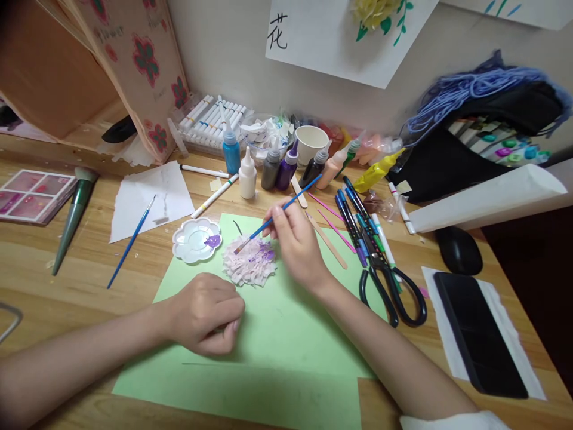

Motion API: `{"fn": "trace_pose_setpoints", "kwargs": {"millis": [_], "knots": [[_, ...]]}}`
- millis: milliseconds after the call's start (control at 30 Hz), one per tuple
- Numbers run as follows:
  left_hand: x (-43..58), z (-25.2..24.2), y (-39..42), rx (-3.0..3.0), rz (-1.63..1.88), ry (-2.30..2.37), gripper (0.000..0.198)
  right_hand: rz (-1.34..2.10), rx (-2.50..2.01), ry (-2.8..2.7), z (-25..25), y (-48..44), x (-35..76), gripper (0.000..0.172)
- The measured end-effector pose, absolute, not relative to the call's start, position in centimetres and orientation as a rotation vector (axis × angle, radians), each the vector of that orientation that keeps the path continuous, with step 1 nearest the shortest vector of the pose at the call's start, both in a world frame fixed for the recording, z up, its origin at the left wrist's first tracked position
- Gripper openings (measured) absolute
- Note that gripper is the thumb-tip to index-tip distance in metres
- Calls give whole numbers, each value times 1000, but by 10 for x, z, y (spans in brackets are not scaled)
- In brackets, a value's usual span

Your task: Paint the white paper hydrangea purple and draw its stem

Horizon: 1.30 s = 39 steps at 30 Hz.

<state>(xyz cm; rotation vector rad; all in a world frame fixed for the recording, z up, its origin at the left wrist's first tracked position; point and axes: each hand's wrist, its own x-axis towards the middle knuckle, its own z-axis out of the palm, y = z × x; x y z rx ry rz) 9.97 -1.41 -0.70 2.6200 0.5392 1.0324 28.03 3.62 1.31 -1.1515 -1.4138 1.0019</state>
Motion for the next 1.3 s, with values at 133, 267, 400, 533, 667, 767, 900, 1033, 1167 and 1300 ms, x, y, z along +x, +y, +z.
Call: {"fn": "trace_pose_setpoints", "kwargs": {"millis": [133,267,400,533,667,767,900,1033,1167,1300], "knots": [[100,-7,-14,2623,1025,534,19,927,-1188,-1437,12,40,285,29],[100,-6,-15,2625,1020,532,19,858,-1154,-1380,17,44,289,26],[99,-5,-14,2629,988,535,19,1056,-1104,-1483,20,36,283,29],[99,-5,-14,2630,998,534,19,1047,-1148,-1543,18,37,284,30],[100,-5,-14,2628,1014,529,18,897,-1159,-1409,21,45,291,29],[100,-5,-14,2633,1008,532,18,960,-1129,-1406,25,42,289,28],[99,-5,-14,2639,978,534,18,1116,-1113,-1547,23,35,283,29],[99,-6,-14,2641,965,527,18,1023,-1177,-1479,20,40,286,28],[99,-7,-14,2640,973,524,17,1002,-1141,-1412,24,41,287,28],[99,-6,-14,2640,985,525,17,1136,-1127,-1555,26,34,281,30]]}}
